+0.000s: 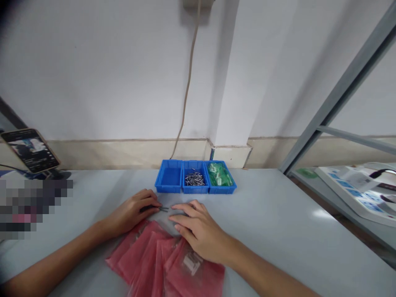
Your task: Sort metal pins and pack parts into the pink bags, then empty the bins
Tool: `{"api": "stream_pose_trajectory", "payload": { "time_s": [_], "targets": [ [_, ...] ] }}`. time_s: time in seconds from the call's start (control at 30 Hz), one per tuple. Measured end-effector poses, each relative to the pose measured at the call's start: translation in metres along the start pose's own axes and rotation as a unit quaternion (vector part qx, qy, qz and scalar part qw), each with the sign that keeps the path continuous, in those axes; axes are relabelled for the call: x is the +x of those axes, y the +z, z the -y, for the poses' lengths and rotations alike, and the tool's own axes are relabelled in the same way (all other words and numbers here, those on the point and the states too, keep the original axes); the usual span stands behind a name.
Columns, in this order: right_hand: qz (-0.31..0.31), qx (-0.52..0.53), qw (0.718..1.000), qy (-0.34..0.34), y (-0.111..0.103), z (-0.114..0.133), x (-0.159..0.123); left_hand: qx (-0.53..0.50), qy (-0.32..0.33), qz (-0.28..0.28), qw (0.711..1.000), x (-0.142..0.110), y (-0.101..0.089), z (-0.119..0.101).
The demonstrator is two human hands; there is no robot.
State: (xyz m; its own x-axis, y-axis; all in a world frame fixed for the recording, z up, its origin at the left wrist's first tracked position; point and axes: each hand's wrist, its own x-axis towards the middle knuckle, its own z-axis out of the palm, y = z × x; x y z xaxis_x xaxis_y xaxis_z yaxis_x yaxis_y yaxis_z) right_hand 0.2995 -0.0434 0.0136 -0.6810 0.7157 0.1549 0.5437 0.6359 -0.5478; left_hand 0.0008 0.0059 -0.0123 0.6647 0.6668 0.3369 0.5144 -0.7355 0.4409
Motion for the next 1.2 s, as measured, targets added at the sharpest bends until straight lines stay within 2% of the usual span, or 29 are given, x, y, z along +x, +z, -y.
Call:
{"api": "stream_pose_trajectory", "payload": {
  "time_s": [0.5, 1.2],
  "targets": [
    [-0.003, 0.007, 1.000, -0.011, 0.0029, -0.0020, 0.0017, -0.001, 0.015, 0.010, 1.000, 0.0019, 0.0023, -0.0014],
    [-0.008, 0.015, 1.000, -0.021, 0.0035, -0.0003, 0.0041, -0.021, 0.004, 0.004, 1.000, 0.0038, 0.0034, -0.0034]
  ]
}}
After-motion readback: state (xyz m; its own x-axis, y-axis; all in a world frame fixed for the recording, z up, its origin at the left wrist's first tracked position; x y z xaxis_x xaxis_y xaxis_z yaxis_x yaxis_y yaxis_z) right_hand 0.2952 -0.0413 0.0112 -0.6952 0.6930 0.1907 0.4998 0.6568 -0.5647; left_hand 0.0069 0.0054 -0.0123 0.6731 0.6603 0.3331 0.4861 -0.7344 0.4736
